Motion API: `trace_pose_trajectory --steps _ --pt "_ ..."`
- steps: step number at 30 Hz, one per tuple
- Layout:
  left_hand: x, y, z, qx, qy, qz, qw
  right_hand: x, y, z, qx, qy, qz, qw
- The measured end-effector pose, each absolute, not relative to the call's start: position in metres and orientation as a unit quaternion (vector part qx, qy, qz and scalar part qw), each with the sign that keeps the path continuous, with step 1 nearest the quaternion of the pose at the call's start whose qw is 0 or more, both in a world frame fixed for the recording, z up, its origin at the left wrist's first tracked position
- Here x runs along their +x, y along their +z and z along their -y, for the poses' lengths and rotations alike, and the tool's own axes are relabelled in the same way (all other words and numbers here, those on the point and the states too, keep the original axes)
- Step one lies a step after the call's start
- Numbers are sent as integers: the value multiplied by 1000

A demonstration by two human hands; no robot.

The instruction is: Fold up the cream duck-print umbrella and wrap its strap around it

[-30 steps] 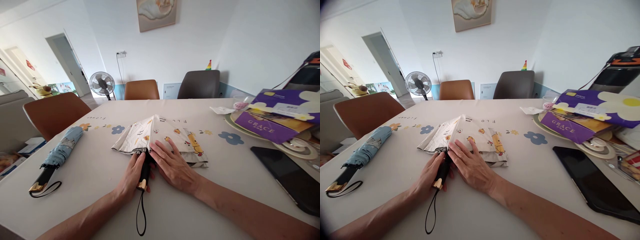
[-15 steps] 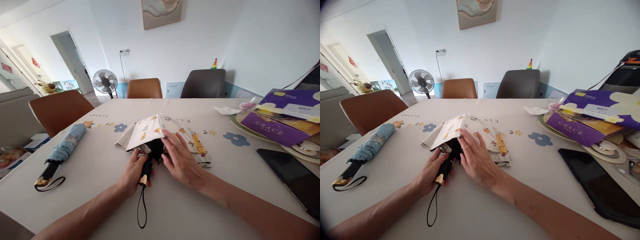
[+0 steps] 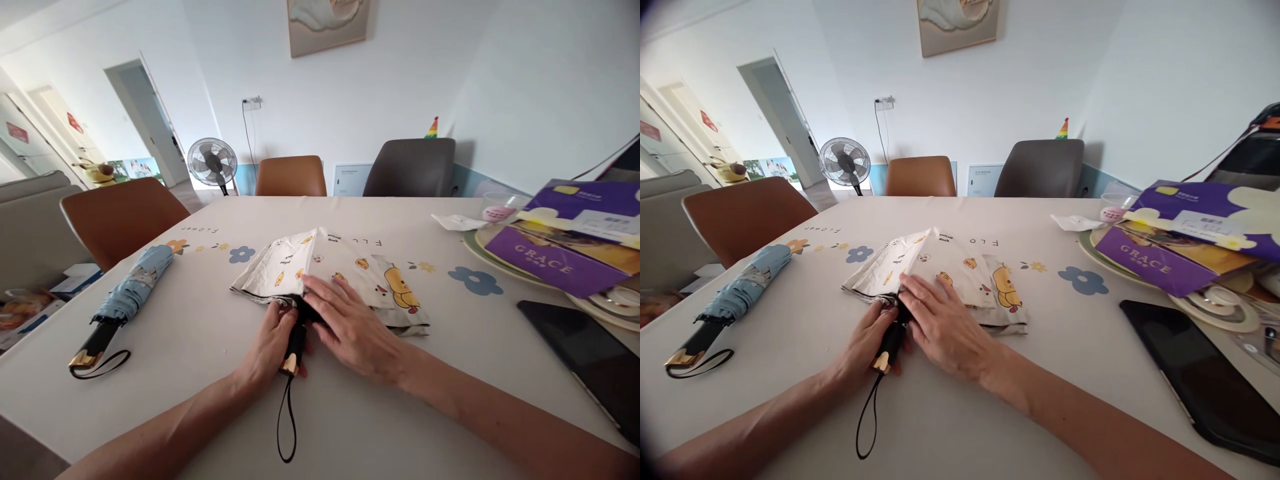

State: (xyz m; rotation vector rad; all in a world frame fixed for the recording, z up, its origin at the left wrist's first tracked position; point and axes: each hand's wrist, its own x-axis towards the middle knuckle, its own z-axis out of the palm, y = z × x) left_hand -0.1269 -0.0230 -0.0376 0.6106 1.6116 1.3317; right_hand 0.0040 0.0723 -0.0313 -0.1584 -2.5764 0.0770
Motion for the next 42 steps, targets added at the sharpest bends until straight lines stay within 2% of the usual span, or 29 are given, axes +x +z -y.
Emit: trace_pose_trajectory --steps 6,19,23,29,33,37,42 --pt "-132 -34 24 244 536 -636 499 5 -39 -72 -39 81 963 255" --pt "-138 -31 20 215 507 -632 545 4 -50 -68 -34 153 933 324" --pt "-140 -31 19 220 507 -658 511 8 -42 -76 -97 149 918 353" --pt "-144 -31 20 251 481 -667 510 18 -13 -104 -245 347 823 378" --pt "-150 -35 21 253 497 -645 523 26 -5 -129 -372 337 766 402" --pt "-149 -39 23 238 525 -593 562 40 -3 -145 -485 347 726 343" --pt "-139 -44 29 223 503 -531 645 52 6 -136 -443 620 612 211"
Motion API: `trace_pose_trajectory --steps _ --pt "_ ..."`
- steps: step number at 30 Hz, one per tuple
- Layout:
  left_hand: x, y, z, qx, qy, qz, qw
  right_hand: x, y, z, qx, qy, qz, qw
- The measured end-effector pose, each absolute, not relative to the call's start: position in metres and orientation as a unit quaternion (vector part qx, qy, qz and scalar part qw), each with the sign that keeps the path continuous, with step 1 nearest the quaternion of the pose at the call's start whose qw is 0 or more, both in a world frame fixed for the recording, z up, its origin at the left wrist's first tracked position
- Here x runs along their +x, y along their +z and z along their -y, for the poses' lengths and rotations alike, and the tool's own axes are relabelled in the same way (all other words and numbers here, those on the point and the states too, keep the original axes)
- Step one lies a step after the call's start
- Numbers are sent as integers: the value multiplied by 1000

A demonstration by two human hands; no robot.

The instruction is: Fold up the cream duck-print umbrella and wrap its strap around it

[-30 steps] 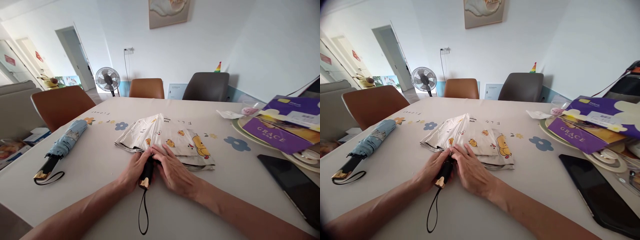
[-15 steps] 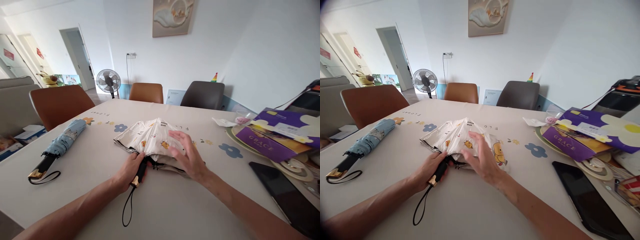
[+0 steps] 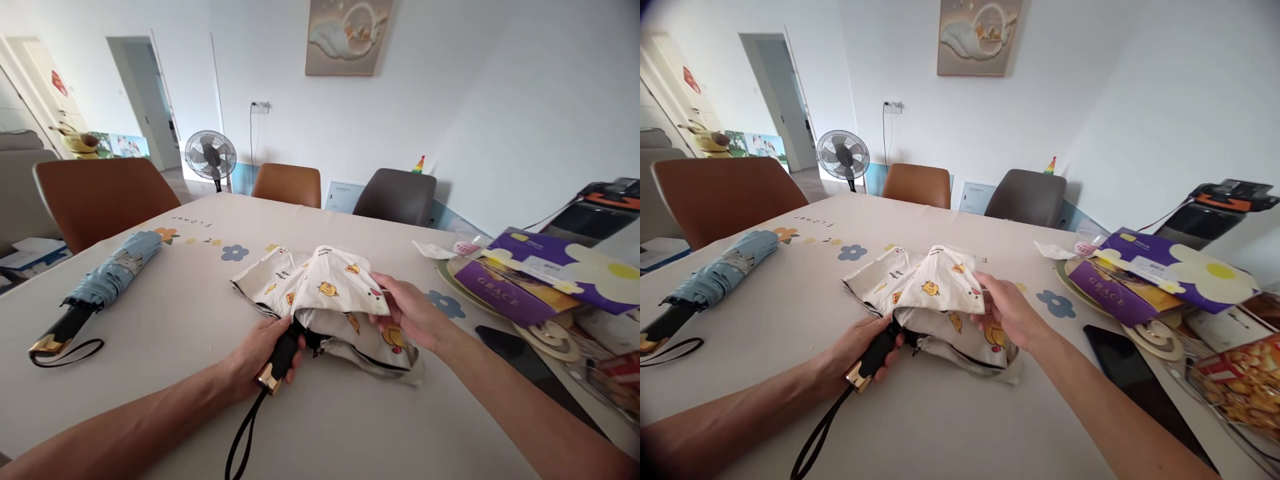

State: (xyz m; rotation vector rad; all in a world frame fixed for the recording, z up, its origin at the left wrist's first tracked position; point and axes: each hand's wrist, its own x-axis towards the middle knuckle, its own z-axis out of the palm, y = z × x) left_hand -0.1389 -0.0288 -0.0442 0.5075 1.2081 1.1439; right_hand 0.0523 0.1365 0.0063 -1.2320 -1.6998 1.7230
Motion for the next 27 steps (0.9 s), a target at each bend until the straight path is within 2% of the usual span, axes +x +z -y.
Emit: trace_pose_trajectory --steps 2,8,15,20,24,27 --pt "-136 -46 31 250 483 -538 644 52 11 -130 -425 680 563 200" --pt "-136 -46 34 279 469 -548 634 35 33 -123 -439 688 549 182" --pt "-137 -44 32 286 466 -556 626 -14 64 -116 -330 717 549 276" --pt "-136 -43 32 292 467 -549 629 -55 58 -120 -311 711 565 280" --pt "-136 -42 32 285 470 -552 627 -76 47 -124 -289 694 616 235" --pt "-137 -37 31 258 462 -553 644 -83 35 -123 -258 644 683 230"
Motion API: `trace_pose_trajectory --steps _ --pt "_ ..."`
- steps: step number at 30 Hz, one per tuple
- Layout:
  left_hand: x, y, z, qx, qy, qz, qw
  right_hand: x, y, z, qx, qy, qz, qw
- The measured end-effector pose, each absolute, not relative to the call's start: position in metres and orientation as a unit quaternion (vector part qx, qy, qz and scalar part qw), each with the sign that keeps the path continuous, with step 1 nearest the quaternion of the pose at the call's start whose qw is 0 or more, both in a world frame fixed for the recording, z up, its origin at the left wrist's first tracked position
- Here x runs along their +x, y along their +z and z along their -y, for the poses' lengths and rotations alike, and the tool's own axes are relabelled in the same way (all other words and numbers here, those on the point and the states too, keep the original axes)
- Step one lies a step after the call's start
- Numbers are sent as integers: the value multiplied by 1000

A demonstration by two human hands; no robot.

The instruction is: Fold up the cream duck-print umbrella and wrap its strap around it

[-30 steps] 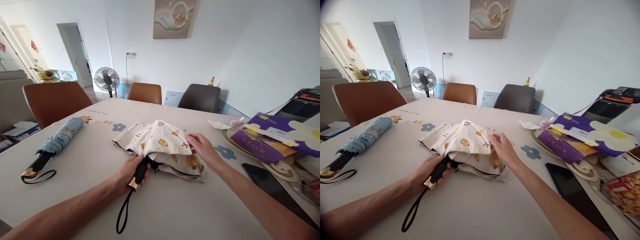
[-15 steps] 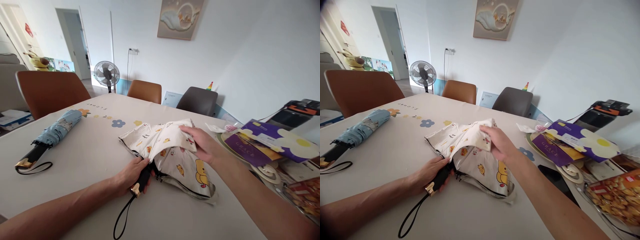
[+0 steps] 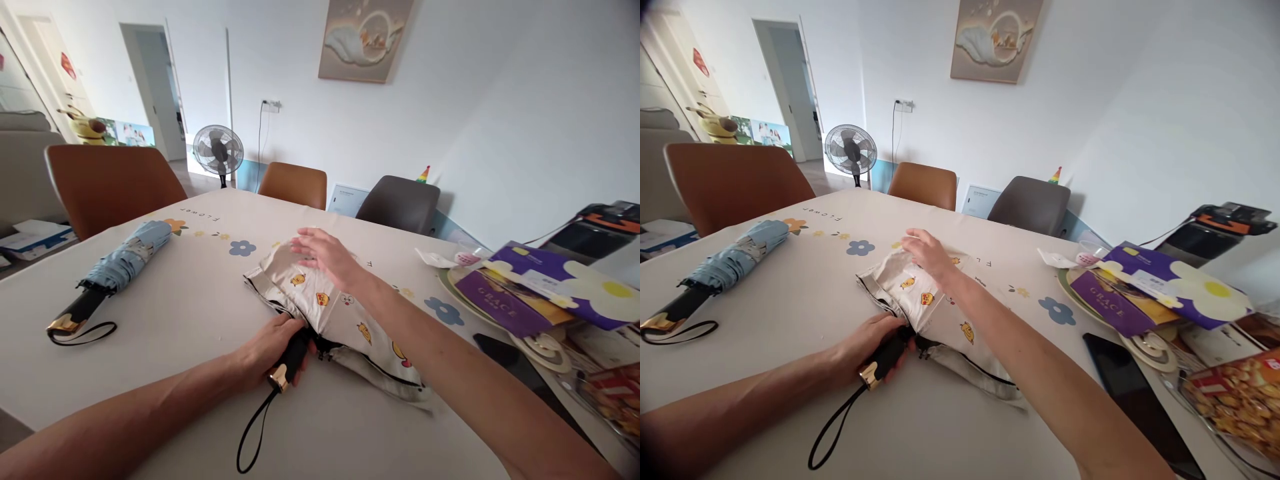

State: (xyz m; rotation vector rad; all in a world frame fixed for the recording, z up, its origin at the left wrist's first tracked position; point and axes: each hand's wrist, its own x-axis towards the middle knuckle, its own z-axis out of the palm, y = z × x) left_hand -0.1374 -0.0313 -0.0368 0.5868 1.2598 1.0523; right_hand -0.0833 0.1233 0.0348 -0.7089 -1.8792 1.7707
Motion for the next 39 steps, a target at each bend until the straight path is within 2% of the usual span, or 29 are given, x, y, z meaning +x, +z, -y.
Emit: trace_pose_trajectory --steps 5,9,13,17,27,35,39 --pt "-138 -28 30 211 478 -542 659 -71 18 -120 -232 536 765 273" --pt "-136 -29 29 201 508 -550 632 -32 15 -114 -219 342 848 341" --pt "-136 -36 29 194 514 -542 635 11 4 -101 -133 157 938 280" --pt "-139 -40 30 220 492 -542 644 26 -13 -86 -52 63 975 206" --pt "-139 -38 31 259 490 -521 649 -2 -21 -72 -51 49 976 206" --pt "-140 -35 31 231 515 -501 657 -4 -24 -71 -50 108 978 171" --pt "-143 -39 31 249 480 -496 680 -2 -26 -71 -44 125 975 176"
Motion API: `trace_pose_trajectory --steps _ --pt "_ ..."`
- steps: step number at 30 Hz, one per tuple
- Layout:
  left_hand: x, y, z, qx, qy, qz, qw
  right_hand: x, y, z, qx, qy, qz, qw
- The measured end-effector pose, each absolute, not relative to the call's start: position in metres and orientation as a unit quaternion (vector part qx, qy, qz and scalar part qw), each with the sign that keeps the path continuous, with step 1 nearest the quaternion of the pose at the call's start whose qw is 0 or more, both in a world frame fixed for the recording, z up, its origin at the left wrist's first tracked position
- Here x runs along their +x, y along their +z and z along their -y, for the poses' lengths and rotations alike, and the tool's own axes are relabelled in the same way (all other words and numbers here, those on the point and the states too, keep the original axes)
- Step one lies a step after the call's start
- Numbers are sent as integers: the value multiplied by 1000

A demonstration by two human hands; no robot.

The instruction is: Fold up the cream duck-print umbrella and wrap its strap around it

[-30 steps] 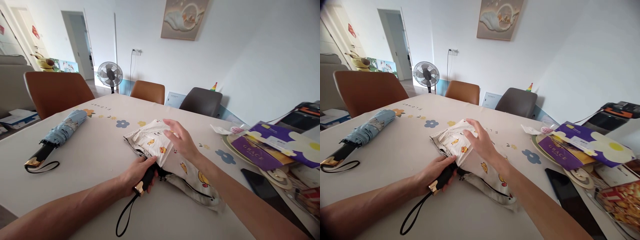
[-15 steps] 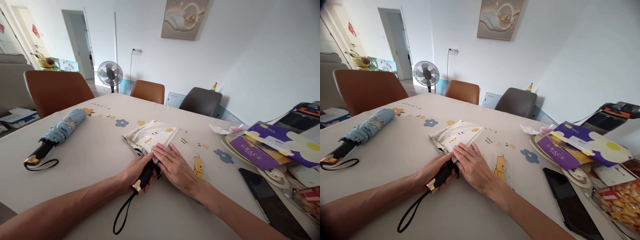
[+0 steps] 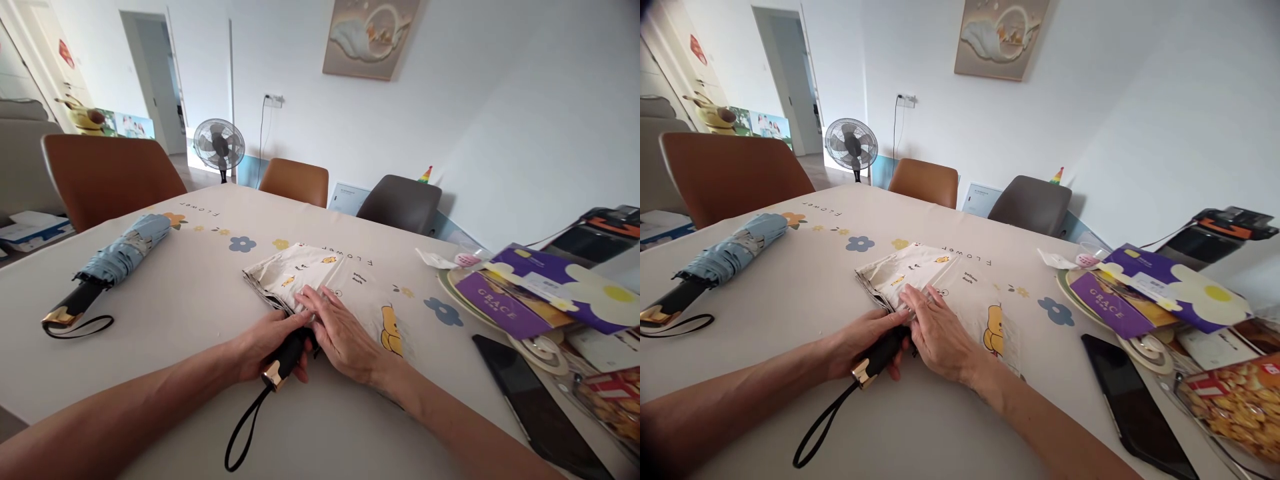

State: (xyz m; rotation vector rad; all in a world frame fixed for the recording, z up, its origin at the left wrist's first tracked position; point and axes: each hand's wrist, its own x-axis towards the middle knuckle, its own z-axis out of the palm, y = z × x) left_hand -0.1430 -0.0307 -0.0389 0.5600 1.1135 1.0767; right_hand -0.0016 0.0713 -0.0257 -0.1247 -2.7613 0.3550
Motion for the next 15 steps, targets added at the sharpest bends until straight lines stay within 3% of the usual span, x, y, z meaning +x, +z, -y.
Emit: trace_pose_trajectory --steps 7,15 --pt "-139 -36 33 231 498 -512 661 2 -24 -68 -49 147 975 162" --pt "-138 -31 33 146 531 -489 676 52 -33 -86 -267 172 925 209"
